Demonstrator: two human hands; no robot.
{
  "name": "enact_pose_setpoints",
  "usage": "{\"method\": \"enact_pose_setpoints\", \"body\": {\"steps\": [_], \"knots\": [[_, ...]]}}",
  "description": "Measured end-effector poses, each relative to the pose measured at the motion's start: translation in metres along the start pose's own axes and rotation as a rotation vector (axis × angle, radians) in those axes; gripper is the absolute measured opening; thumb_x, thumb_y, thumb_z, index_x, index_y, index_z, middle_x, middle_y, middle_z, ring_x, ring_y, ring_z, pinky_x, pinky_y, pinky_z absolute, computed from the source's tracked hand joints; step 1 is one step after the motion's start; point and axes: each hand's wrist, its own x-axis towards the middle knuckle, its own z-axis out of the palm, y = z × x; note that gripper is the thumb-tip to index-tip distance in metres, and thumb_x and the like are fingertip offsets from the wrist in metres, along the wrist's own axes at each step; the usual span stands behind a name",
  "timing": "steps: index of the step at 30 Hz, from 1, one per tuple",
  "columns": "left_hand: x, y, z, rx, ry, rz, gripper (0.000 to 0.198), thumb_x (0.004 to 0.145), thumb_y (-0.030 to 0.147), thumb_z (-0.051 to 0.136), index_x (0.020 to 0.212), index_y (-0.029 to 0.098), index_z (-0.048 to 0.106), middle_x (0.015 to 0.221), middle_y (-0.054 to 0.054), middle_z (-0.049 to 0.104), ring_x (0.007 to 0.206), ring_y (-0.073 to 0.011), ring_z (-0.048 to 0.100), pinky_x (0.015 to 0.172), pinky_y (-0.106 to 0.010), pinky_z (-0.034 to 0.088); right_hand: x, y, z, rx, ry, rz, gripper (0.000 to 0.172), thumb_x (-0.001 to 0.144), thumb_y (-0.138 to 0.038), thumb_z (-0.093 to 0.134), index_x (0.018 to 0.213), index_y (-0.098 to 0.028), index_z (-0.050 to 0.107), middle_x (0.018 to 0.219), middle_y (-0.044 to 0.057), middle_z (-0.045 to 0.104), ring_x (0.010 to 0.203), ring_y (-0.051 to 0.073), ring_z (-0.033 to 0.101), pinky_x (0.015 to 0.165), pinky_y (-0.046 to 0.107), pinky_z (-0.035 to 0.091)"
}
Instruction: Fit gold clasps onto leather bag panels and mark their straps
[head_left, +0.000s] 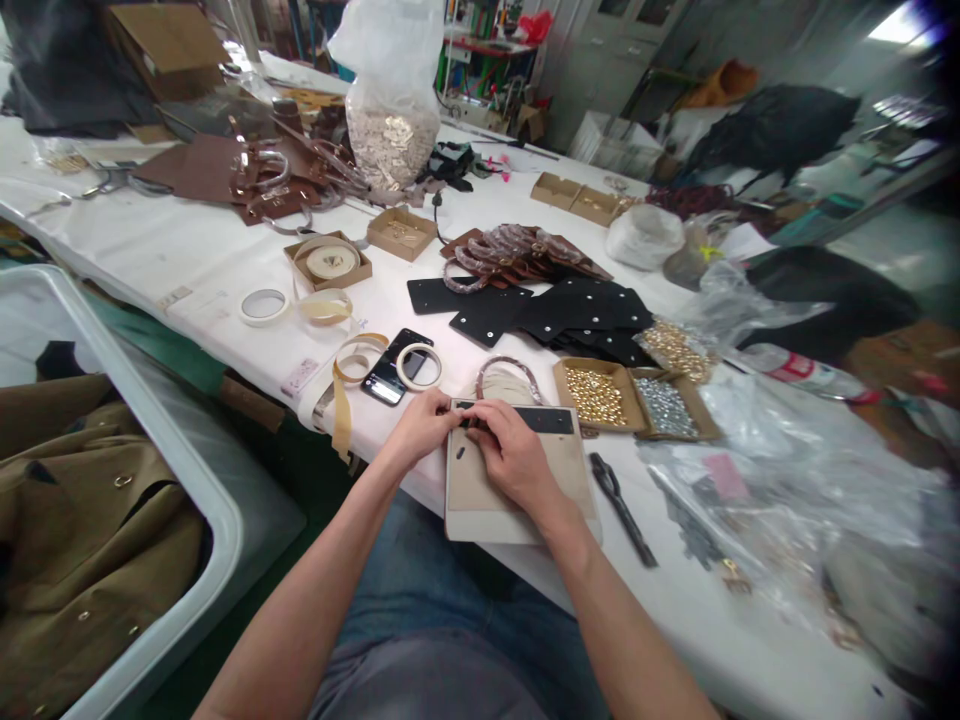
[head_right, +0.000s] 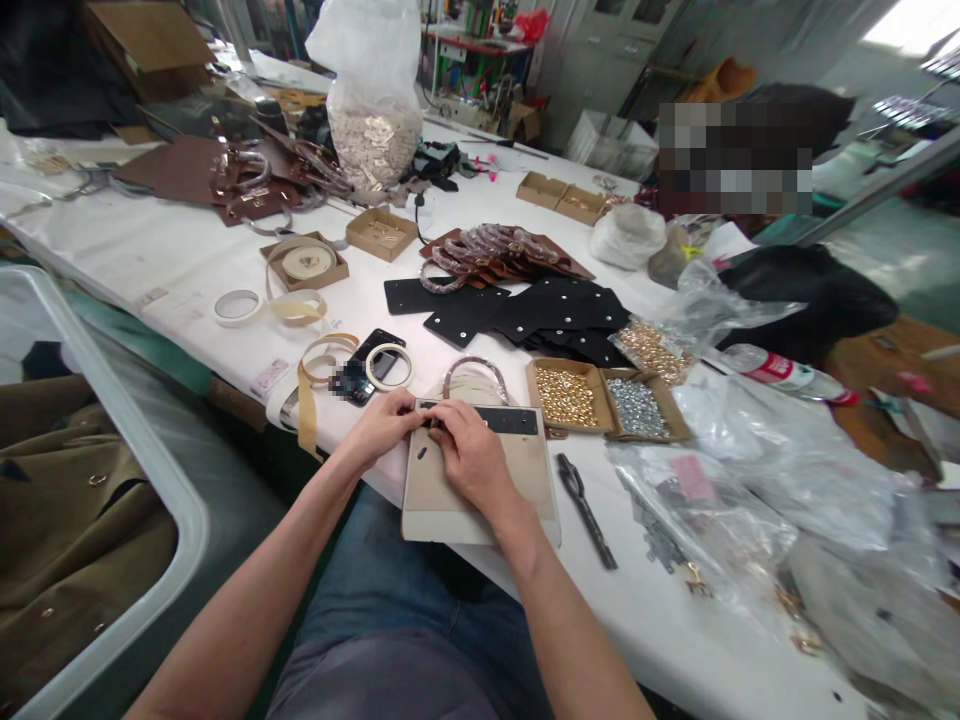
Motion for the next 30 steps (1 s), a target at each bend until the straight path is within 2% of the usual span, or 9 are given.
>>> {"method": "enact_pose_setpoints", "body": {"steps": [13, 20, 25, 30], "knots": [[-0.0004, 0.0063, -0.0009, -0.061, 0.006, -0.066, 0.038, 0.085, 0.045, 0.078, 0.066, 0.021, 0.056, 0.069, 0.003, 0.051, 0.073, -0.0177, 0.048, 0.064, -0.031, 0.032, 0.0010, 0.0031, -0.0007, -0.012, -0.025, -0.018, 0.037, 0.109, -0.009, 0.059, 0.138, -0.031, 0.069, 0.132, 0.007, 0.075, 0.124, 0.031, 0.070, 0.109, 0.049, 0.059], [-0.0008, 0.0066, -0.0002, -0.077, -0.020, -0.084, 0.034, 0.085, 0.044, 0.073, 0.067, 0.021, 0.054, 0.067, 0.004, 0.049, 0.070, -0.0169, 0.049, 0.064, -0.030, 0.033, -0.0011, 0.0012, -0.0005, 0.026, 0.026, 0.042, 0.027, 0.113, -0.018, 0.060, 0.137, -0.029, 0.065, 0.124, 0.009, 0.074, 0.118, 0.032, 0.070, 0.106, 0.050, 0.060], [-0.0015, 0.0073, 0.0001, -0.054, -0.012, -0.058, 0.033, 0.086, 0.041, 0.073, 0.066, 0.021, 0.056, 0.067, 0.003, 0.050, 0.070, -0.0170, 0.049, 0.066, -0.031, 0.033, -0.0042, -0.0037, -0.0013, 0.021, 0.081, 0.082, 0.008, 0.115, -0.025, 0.062, 0.118, -0.028, 0.069, 0.125, 0.011, 0.069, 0.116, 0.030, 0.070, 0.103, 0.047, 0.061], [-0.0014, 0.0082, -0.0015, -0.032, -0.007, -0.033, 0.034, 0.088, 0.041, 0.073, 0.066, 0.021, 0.057, 0.066, 0.003, 0.052, 0.070, -0.0171, 0.048, 0.066, -0.032, 0.032, -0.0068, -0.0062, 0.0004, 0.003, 0.072, 0.081, 0.013, 0.116, -0.022, 0.061, 0.116, -0.027, 0.073, 0.122, 0.010, 0.069, 0.115, 0.029, 0.071, 0.103, 0.046, 0.061]]}}
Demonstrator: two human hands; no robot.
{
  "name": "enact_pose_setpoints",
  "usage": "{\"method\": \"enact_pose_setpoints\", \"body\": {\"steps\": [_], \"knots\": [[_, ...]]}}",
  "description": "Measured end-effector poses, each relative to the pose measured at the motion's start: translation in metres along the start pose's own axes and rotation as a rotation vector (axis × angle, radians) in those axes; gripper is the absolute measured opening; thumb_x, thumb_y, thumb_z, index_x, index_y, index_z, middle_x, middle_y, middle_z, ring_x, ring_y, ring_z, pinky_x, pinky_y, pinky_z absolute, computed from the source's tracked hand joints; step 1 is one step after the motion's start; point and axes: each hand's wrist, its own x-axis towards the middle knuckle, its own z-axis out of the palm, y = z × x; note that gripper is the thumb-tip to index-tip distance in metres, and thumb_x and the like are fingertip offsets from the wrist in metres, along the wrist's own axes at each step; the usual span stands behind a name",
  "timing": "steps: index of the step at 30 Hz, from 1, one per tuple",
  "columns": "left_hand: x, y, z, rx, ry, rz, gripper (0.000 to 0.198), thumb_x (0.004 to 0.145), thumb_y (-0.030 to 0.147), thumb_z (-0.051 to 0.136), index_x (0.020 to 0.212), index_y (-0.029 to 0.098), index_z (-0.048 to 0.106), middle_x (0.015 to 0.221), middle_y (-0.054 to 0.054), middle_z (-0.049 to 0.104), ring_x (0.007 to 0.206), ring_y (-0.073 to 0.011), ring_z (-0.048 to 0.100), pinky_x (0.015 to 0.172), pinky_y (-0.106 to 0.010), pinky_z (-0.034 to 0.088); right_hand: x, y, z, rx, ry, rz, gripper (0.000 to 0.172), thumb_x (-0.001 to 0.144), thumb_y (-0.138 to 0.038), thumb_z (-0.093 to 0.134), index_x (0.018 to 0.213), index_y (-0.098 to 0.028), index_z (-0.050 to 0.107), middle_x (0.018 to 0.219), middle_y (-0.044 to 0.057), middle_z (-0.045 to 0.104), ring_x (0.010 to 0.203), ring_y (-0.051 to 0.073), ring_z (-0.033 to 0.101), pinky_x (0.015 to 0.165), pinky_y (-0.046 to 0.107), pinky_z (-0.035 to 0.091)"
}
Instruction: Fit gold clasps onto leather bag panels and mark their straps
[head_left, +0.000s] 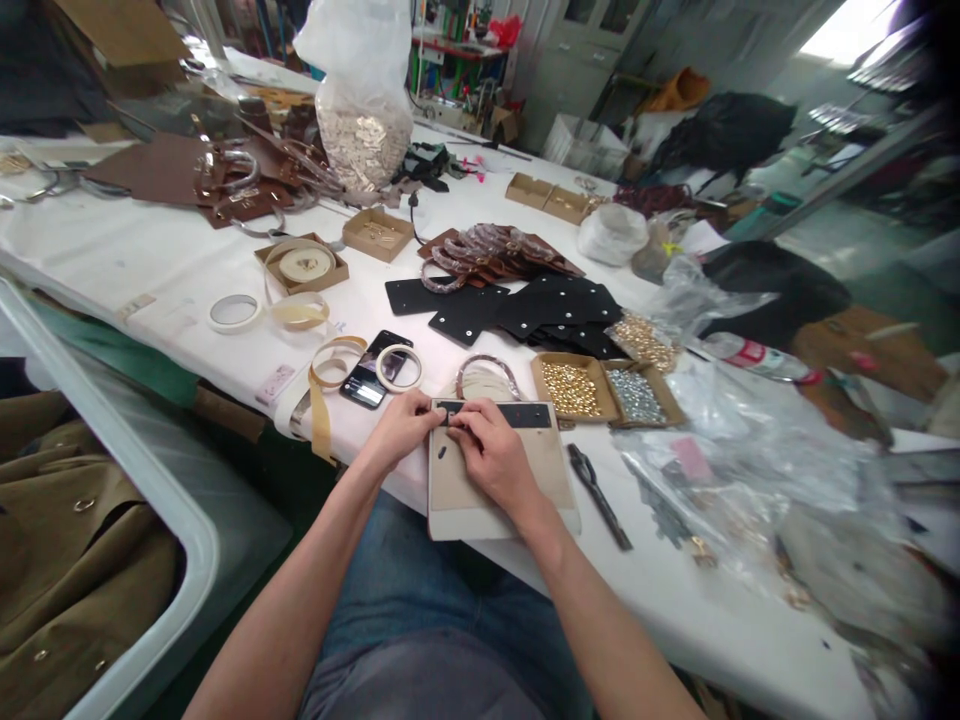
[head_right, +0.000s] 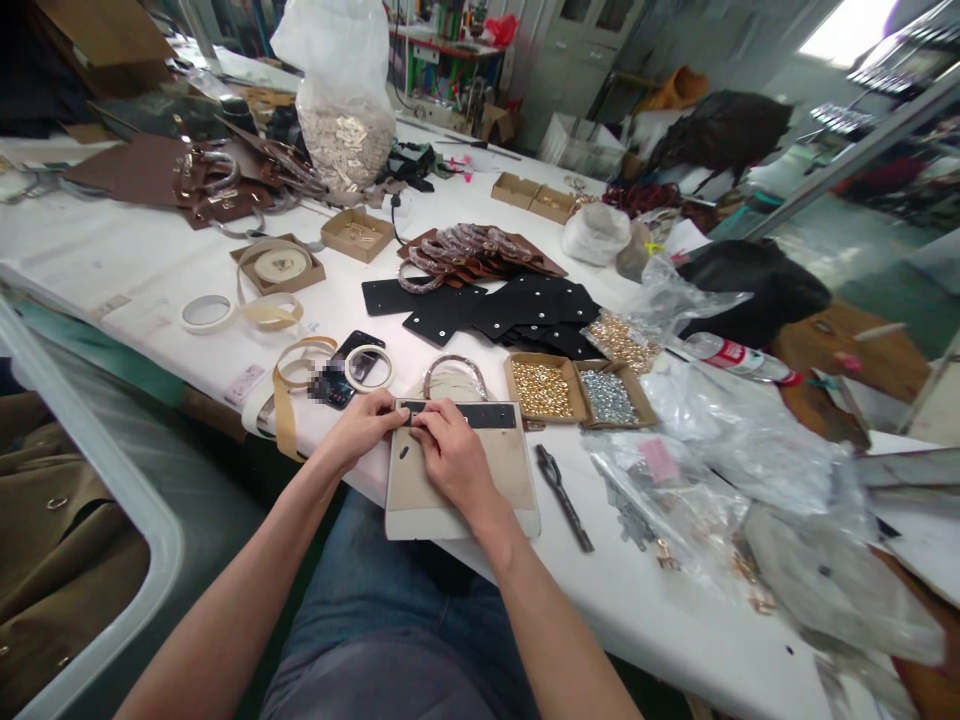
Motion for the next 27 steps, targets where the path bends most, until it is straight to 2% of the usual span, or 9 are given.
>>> {"method": "enact_pose_setpoints", "body": {"steps": [5, 9, 15, 17, 19, 21, 24, 27], "knots": [[0.001, -0.003, -0.001, 0.000, -0.003, 0.018, 0.033, 0.088, 0.041, 0.073, 0.067, 0.020, 0.058, 0.067, 0.003, 0.052, 0.072, -0.0172, 0.050, 0.067, -0.031, 0.033, -0.005, 0.004, 0.003, -0.024, 0.027, -0.032, 0.020, 0.116, -0.022, 0.061, 0.123, -0.029, 0.077, 0.125, 0.011, 0.073, 0.118, 0.031, 0.071, 0.107, 0.049, 0.062], [0.002, -0.006, -0.002, 0.024, -0.009, 0.038, 0.035, 0.088, 0.041, 0.073, 0.065, 0.021, 0.056, 0.067, 0.003, 0.052, 0.072, -0.0175, 0.050, 0.068, -0.031, 0.033, -0.009, 0.006, 0.006, -0.055, 0.037, -0.058, 0.024, 0.115, -0.021, 0.061, 0.127, -0.031, 0.079, 0.123, 0.011, 0.074, 0.116, 0.031, 0.072, 0.104, 0.051, 0.064], [0.002, -0.001, -0.005, 0.054, -0.034, 0.051, 0.033, 0.089, 0.039, 0.072, 0.064, 0.020, 0.059, 0.067, 0.002, 0.055, 0.072, -0.0184, 0.052, 0.067, -0.032, 0.033, -0.011, 0.003, 0.008, -0.115, 0.041, -0.052, 0.023, 0.116, -0.020, 0.058, 0.124, -0.029, 0.078, 0.122, 0.012, 0.072, 0.117, 0.032, 0.071, 0.104, 0.051, 0.064], [0.002, 0.000, -0.005, 0.053, -0.039, 0.050, 0.033, 0.089, 0.038, 0.072, 0.065, 0.020, 0.060, 0.068, 0.002, 0.056, 0.073, -0.0186, 0.053, 0.066, -0.031, 0.033, -0.010, 0.003, 0.008, -0.124, 0.039, -0.049, 0.022, 0.116, -0.020, 0.057, 0.122, -0.029, 0.076, 0.130, 0.014, 0.070, 0.118, 0.031, 0.071, 0.105, 0.051, 0.065], [0.002, 0.000, -0.005, 0.050, -0.039, 0.047, 0.033, 0.090, 0.039, 0.072, 0.065, 0.020, 0.060, 0.069, 0.001, 0.057, 0.072, -0.0184, 0.053, 0.066, -0.031, 0.033, -0.009, 0.002, 0.007, -0.114, 0.039, -0.051, 0.020, 0.117, -0.020, 0.056, 0.121, -0.028, 0.074, 0.144, 0.015, 0.067, 0.125, 0.031, 0.071, 0.109, 0.052, 0.064], [0.002, -0.001, -0.005, 0.050, -0.036, 0.047, 0.033, 0.090, 0.039, 0.072, 0.066, 0.020, 0.061, 0.069, 0.002, 0.057, 0.072, -0.0181, 0.052, 0.066, -0.031, 0.033, -0.006, 0.003, 0.006, -0.097, 0.026, -0.063, 0.018, 0.117, -0.020, 0.056, 0.121, -0.027, 0.072, 0.149, 0.014, 0.067, 0.134, 0.031, 0.070, 0.114, 0.053, 0.062], [0.002, -0.003, -0.004, 0.064, -0.027, 0.054, 0.034, 0.089, 0.039, 0.072, 0.064, 0.020, 0.059, 0.067, 0.002, 0.053, 0.071, -0.0178, 0.050, 0.065, -0.031, 0.031, -0.002, 0.003, 0.005, -0.088, -0.011, -0.072, 0.021, 0.117, -0.017, 0.054, 0.126, -0.028, 0.069, 0.138, 0.012, 0.072, 0.132, 0.031, 0.070, 0.114, 0.051, 0.061], [0.002, -0.004, -0.004, 0.069, -0.034, 0.061, 0.038, 0.090, 0.042, 0.073, 0.063, 0.020, 0.058, 0.067, 0.002, 0.053, 0.071, -0.0177, 0.050, 0.065, -0.031, 0.030, 0.001, 0.004, 0.004, -0.089, -0.047, -0.059, 0.028, 0.115, -0.015, 0.054, 0.136, -0.029, 0.067, 0.137, 0.012, 0.071, 0.130, 0.031, 0.070, 0.111, 0.049, 0.062]]}}
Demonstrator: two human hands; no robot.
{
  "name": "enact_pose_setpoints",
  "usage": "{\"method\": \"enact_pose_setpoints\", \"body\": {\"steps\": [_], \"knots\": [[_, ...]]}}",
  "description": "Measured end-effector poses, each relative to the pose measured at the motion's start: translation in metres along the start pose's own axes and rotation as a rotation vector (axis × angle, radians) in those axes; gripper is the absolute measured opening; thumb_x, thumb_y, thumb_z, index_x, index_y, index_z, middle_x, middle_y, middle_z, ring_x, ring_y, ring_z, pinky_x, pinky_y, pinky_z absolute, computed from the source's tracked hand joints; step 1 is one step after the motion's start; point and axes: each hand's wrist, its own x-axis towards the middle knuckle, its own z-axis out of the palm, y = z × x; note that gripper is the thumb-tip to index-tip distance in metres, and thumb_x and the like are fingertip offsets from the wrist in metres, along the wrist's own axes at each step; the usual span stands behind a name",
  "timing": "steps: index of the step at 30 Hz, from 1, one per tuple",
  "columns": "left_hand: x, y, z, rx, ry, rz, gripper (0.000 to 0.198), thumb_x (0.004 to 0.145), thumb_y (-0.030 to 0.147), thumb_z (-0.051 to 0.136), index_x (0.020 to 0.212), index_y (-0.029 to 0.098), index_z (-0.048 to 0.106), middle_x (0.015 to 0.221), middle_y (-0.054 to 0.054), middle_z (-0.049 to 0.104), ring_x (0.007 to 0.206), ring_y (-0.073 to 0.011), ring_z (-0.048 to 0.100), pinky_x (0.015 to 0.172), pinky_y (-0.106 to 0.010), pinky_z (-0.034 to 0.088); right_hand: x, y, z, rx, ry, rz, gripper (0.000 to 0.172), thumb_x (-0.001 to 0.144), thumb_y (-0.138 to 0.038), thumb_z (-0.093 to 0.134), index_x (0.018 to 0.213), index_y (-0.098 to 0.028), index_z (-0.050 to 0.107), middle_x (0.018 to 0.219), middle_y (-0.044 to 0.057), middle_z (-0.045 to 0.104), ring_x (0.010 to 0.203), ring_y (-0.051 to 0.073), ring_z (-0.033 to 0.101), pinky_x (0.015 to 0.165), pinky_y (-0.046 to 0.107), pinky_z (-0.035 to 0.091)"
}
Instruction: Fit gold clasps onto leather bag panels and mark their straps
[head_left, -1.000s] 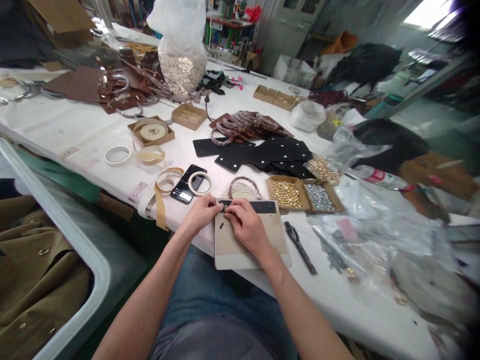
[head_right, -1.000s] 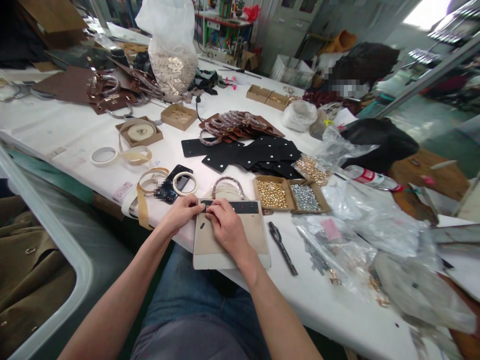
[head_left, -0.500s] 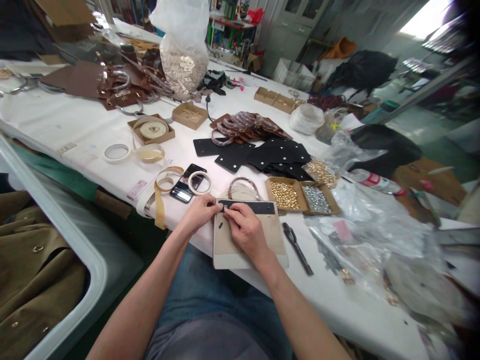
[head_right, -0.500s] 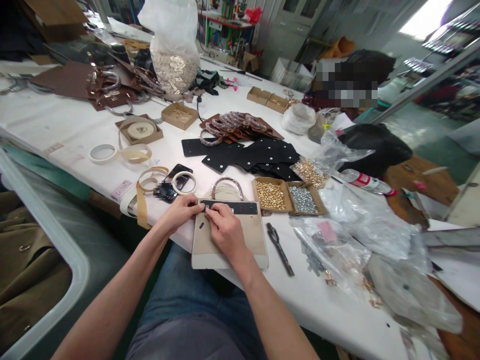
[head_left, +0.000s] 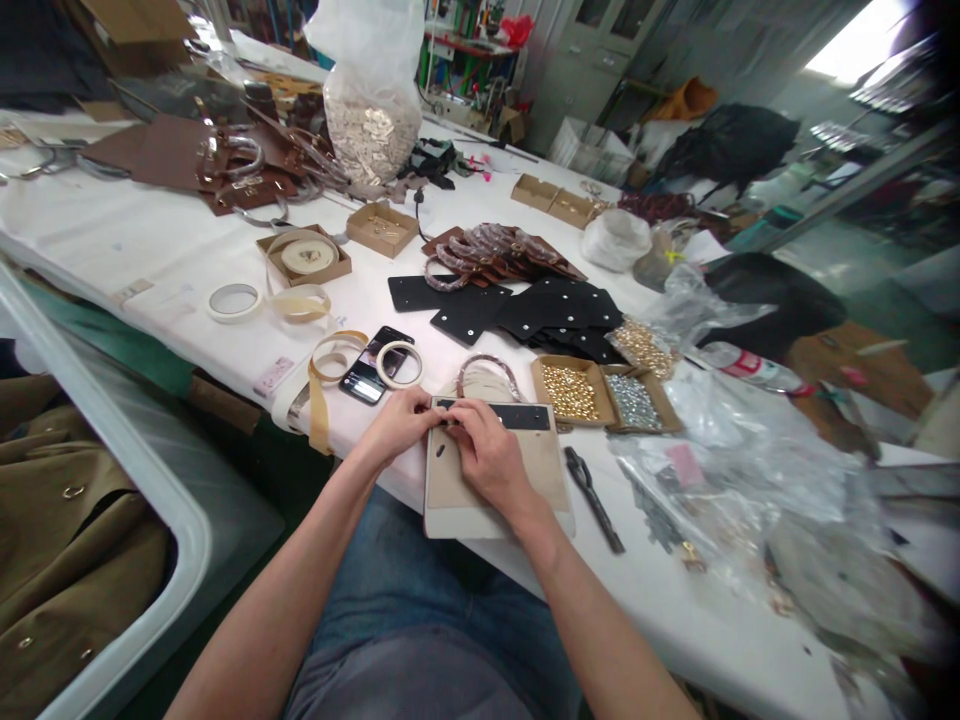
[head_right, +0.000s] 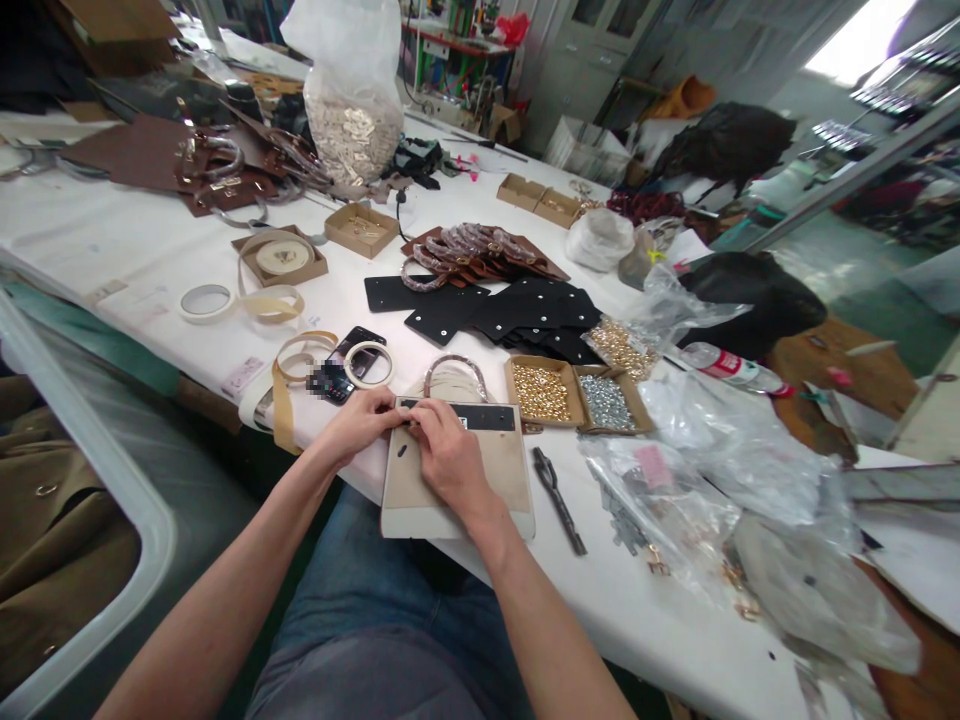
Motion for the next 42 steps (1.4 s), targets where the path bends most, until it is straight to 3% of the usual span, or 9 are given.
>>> {"method": "enact_pose_setpoints", "body": {"steps": [5, 12, 21, 33, 42], "knots": [[-0.001, 0.001, 0.000, -0.030, 0.000, -0.014, 0.043, 0.092, 0.050, 0.074, 0.065, 0.020, 0.059, 0.069, 0.002, 0.055, 0.072, -0.0174, 0.049, 0.065, -0.031, 0.031, 0.003, 0.003, 0.000, 0.054, -0.029, 0.016, 0.034, 0.112, -0.013, 0.054, 0.140, -0.029, 0.063, 0.133, 0.011, 0.072, 0.128, 0.031, 0.070, 0.111, 0.048, 0.060], [-0.002, 0.003, 0.000, -0.036, -0.003, -0.022, 0.035, 0.088, 0.042, 0.073, 0.066, 0.021, 0.056, 0.067, 0.003, 0.052, 0.070, -0.0171, 0.048, 0.065, -0.031, 0.030, 0.002, 0.007, -0.001, 0.014, -0.034, 0.087, 0.035, 0.111, -0.018, 0.062, 0.145, -0.028, 0.058, 0.126, 0.010, 0.073, 0.118, 0.032, 0.072, 0.094, 0.044, 0.061], [-0.003, 0.001, 0.002, -0.059, 0.003, -0.021, 0.033, 0.089, 0.042, 0.073, 0.068, 0.021, 0.058, 0.067, 0.003, 0.051, 0.069, -0.0172, 0.048, 0.064, -0.031, 0.030, -0.001, -0.003, -0.002, 0.054, 0.049, 0.066, 0.014, 0.117, -0.024, 0.057, 0.125, -0.028, 0.069, 0.132, 0.013, 0.070, 0.124, 0.031, 0.070, 0.109, 0.047, 0.062], [-0.003, 0.003, 0.000, -0.071, -0.005, -0.032, 0.037, 0.087, 0.045, 0.074, 0.066, 0.020, 0.059, 0.068, 0.003, 0.053, 0.069, -0.0166, 0.049, 0.065, -0.031, 0.033, -0.008, -0.001, 0.004, 0.010, 0.121, 0.008, 0.022, 0.117, -0.022, 0.060, 0.124, -0.026, 0.081, 0.134, 0.012, 0.076, 0.126, 0.030, 0.073, 0.115, 0.051, 0.062], [-0.004, -0.003, -0.003, -0.149, -0.083, -0.054, 0.037, 0.089, 0.046, 0.077, 0.070, 0.018, 0.064, 0.070, 0.003, 0.053, 0.069, -0.0155, 0.049, 0.063, -0.030, 0.031, -0.007, -0.010, -0.005, 0.083, 0.028, 0.037, 0.019, 0.114, -0.024, 0.065, 0.126, -0.025, 0.079, 0.134, 0.014, 0.073, 0.128, 0.031, 0.071, 0.114, 0.048, 0.061]]}}
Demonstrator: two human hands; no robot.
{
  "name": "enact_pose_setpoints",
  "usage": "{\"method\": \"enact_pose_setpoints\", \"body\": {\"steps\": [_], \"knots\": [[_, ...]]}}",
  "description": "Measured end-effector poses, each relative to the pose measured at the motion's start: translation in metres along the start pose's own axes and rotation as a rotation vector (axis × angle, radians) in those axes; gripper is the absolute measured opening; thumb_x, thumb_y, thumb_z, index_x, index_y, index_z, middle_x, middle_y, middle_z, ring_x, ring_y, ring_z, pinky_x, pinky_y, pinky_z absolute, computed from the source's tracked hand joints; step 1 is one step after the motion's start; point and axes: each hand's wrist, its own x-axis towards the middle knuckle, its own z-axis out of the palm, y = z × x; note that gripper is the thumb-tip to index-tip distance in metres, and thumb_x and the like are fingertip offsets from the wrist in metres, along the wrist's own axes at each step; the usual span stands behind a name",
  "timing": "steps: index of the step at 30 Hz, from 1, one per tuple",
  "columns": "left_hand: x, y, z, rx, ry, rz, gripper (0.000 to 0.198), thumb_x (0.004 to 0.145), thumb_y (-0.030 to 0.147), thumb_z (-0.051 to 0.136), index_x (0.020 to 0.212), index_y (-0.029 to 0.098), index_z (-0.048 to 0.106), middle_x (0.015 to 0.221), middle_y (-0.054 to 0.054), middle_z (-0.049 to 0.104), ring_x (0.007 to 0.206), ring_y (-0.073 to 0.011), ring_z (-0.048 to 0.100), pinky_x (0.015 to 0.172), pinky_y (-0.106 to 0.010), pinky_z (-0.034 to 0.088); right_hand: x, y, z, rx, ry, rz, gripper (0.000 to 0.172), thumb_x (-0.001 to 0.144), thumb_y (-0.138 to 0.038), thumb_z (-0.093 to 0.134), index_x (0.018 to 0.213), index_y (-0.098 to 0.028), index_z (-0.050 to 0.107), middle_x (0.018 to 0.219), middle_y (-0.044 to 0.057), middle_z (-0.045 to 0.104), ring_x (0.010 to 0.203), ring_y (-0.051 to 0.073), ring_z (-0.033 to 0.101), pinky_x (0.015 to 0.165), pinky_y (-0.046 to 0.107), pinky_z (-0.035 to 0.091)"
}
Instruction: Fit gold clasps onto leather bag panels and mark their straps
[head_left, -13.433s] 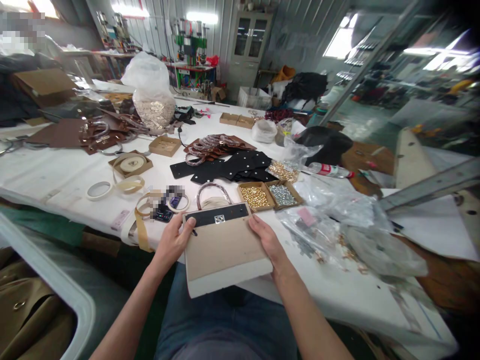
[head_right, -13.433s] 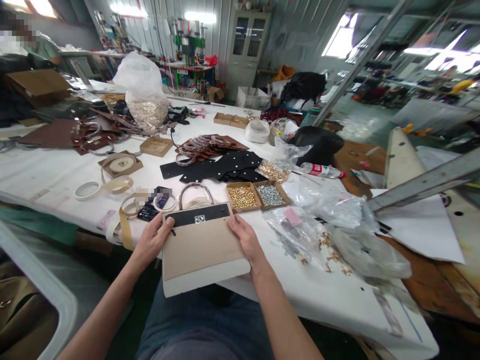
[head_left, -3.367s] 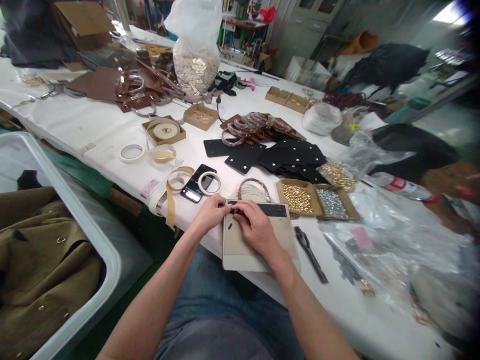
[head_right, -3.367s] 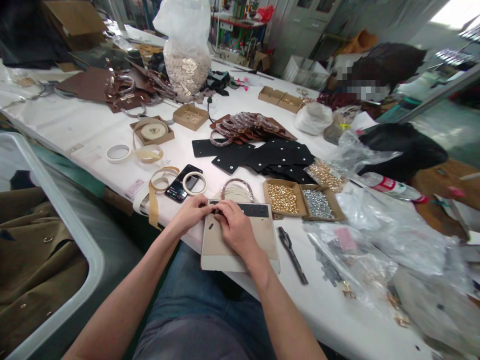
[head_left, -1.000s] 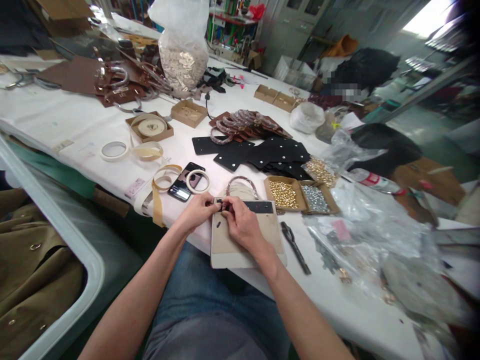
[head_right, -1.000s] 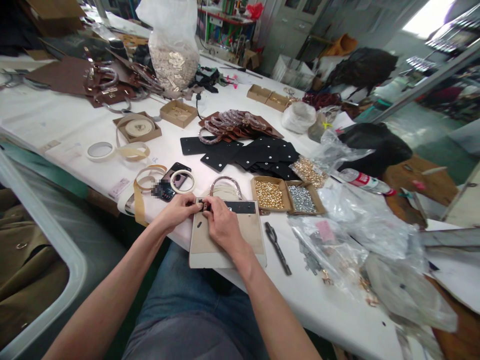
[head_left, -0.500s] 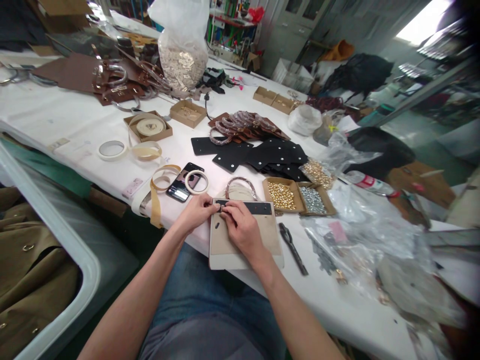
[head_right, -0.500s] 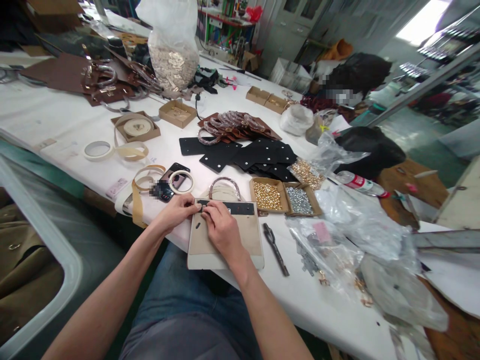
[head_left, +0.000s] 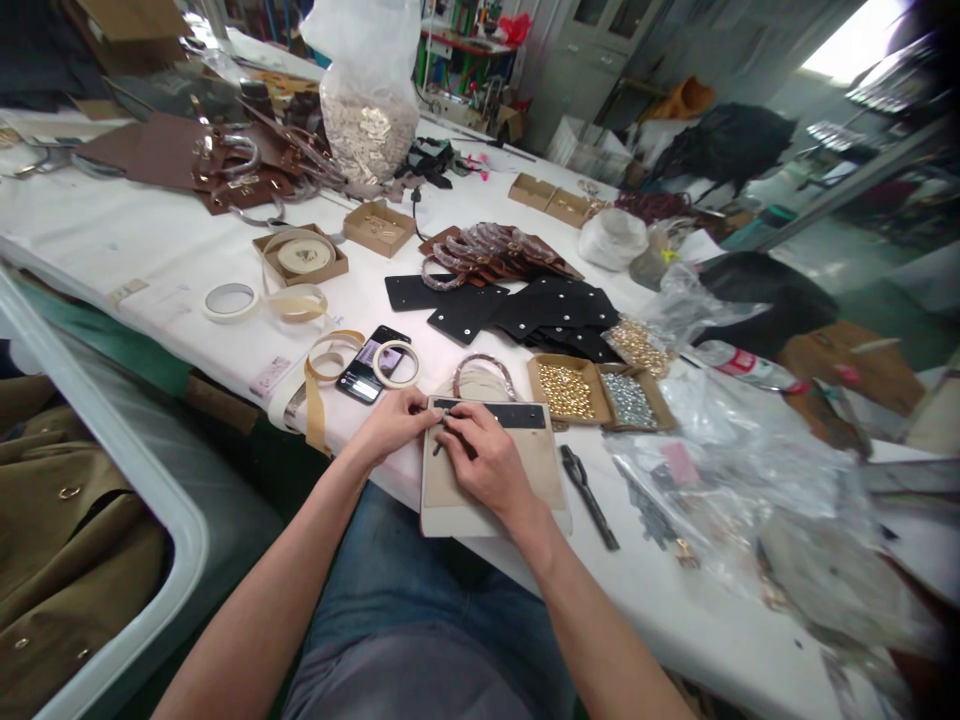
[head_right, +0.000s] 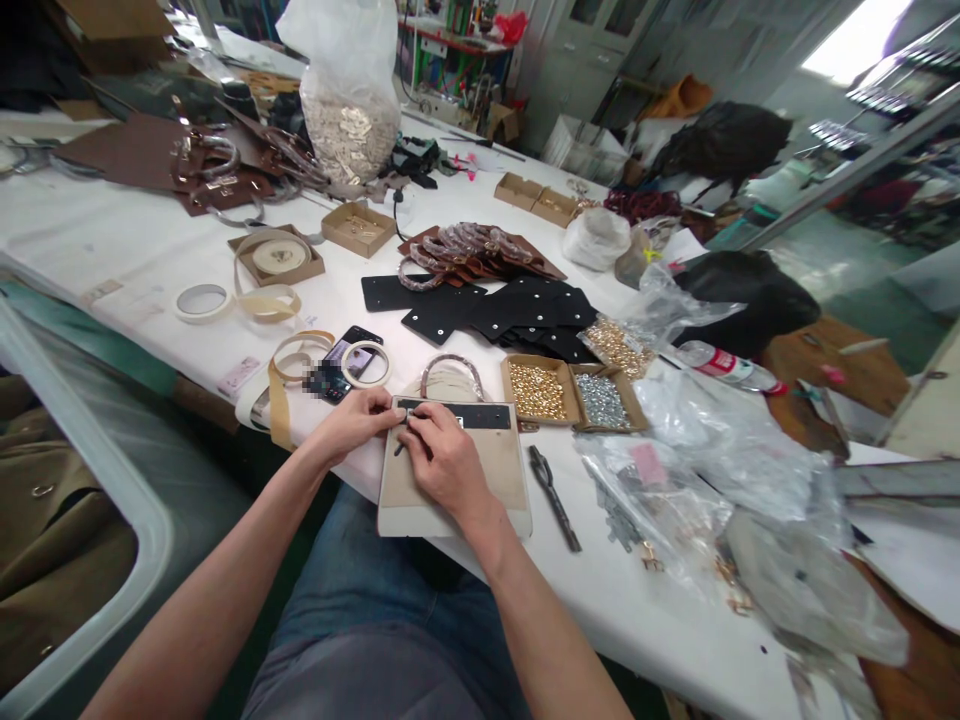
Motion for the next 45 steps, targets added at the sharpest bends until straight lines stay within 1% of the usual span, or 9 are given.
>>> {"method": "enact_pose_setpoints", "body": {"steps": [6, 14, 20, 24, 28, 32, 37, 40, 45], "knots": [[0.000, 0.004, 0.002, -0.001, 0.017, -0.012, 0.033, 0.082, 0.043, 0.083, 0.071, 0.017, 0.066, 0.068, 0.003, 0.055, 0.067, -0.0145, 0.047, 0.060, -0.028, 0.031, 0.002, -0.002, -0.010, 0.102, 0.031, 0.113, 0.022, 0.108, -0.018, 0.069, 0.125, -0.026, 0.081, 0.132, 0.010, 0.076, 0.124, 0.028, 0.073, 0.112, 0.044, 0.060], [-0.002, 0.010, 0.011, 0.098, 0.093, 0.043, 0.031, 0.082, 0.041, 0.077, 0.067, 0.018, 0.064, 0.066, 0.003, 0.054, 0.065, -0.0147, 0.049, 0.059, -0.028, 0.030, 0.005, -0.002, -0.008, 0.153, 0.068, 0.211, 0.014, 0.105, -0.021, 0.074, 0.115, -0.024, 0.083, 0.122, 0.009, 0.077, 0.095, 0.022, 0.073, 0.087, 0.036, 0.061], [-0.005, 0.017, 0.017, 0.191, 0.111, 0.056, 0.031, 0.083, 0.042, 0.074, 0.066, 0.020, 0.062, 0.065, 0.001, 0.055, 0.066, -0.0169, 0.051, 0.059, -0.029, 0.031, 0.000, -0.004, -0.004, 0.121, 0.118, 0.127, 0.017, 0.107, -0.017, 0.070, 0.117, -0.024, 0.083, 0.122, 0.010, 0.075, 0.117, 0.027, 0.073, 0.106, 0.042, 0.060], [-0.005, 0.018, 0.023, 0.309, 0.118, 0.019, 0.032, 0.087, 0.046, 0.071, 0.071, 0.020, 0.066, 0.068, -0.001, 0.063, 0.067, -0.0195, 0.057, 0.063, -0.031, 0.036, -0.017, -0.012, -0.015, 0.141, 0.144, 0.117, 0.028, 0.110, -0.016, 0.068, 0.133, -0.025, 0.079, 0.133, 0.011, 0.073, 0.118, 0.025, 0.073, 0.104, 0.040, 0.063], [-0.003, 0.015, 0.023, 0.370, 0.094, -0.018, 0.034, 0.088, 0.052, 0.071, 0.075, 0.021, 0.068, 0.072, -0.002, 0.069, 0.071, -0.0223, 0.062, 0.065, -0.032, 0.039, -0.052, -0.012, -0.054, 0.040, 0.314, 0.217, 0.030, 0.111, -0.021, 0.068, 0.139, -0.028, 0.077, 0.133, 0.010, 0.075, 0.105, 0.024, 0.075, 0.094, 0.038, 0.067], [0.000, 0.007, 0.019, 0.375, 0.051, -0.044, 0.038, 0.089, 0.058, 0.075, 0.082, 0.020, 0.073, 0.074, -0.003, 0.072, 0.076, -0.0244, 0.065, 0.066, -0.031, 0.042, -0.110, 0.013, -0.118, -0.162, 0.459, 0.401, 0.022, 0.111, -0.026, 0.067, 0.128, -0.026, 0.082, 0.125, 0.010, 0.079, 0.105, 0.025, 0.076, 0.093, 0.038, 0.066], [0.002, -0.003, 0.014, 0.205, -0.010, -0.122, 0.044, 0.087, 0.063, 0.084, 0.087, 0.019, 0.076, 0.080, -0.003, 0.075, 0.081, -0.0247, 0.067, 0.067, -0.028, 0.046, -0.192, 0.056, -0.187, -0.410, 0.422, 0.722, 0.022, 0.105, -0.025, 0.066, 0.114, -0.020, 0.085, 0.115, 0.012, 0.084, 0.103, 0.027, 0.079, 0.092, 0.039, 0.064], [0.000, -0.004, 0.013, 0.114, -0.015, -0.172, 0.049, 0.084, 0.065, 0.090, 0.090, 0.018, 0.076, 0.083, -0.003, 0.077, 0.083, -0.0243, 0.068, 0.068, -0.027, 0.049, -0.212, 0.074, -0.203, -0.546, 0.369, 0.813, 0.022, 0.102, -0.023, 0.066, 0.105, -0.019, 0.088, 0.108, 0.013, 0.084, 0.100, 0.029, 0.079, 0.101, 0.042, 0.061], [-0.003, 0.007, 0.015, 0.096, -0.025, -0.215, 0.062, 0.073, 0.076, 0.094, 0.087, 0.019, 0.075, 0.082, -0.002, 0.076, 0.080, -0.0231, 0.067, 0.067, -0.027, 0.053, -0.212, 0.083, -0.219, -0.569, 0.411, 0.803, 0.030, 0.102, -0.015, 0.059, 0.111, -0.017, 0.088, 0.115, 0.015, 0.084, 0.111, 0.031, 0.077, 0.109, 0.044, 0.058]]}}
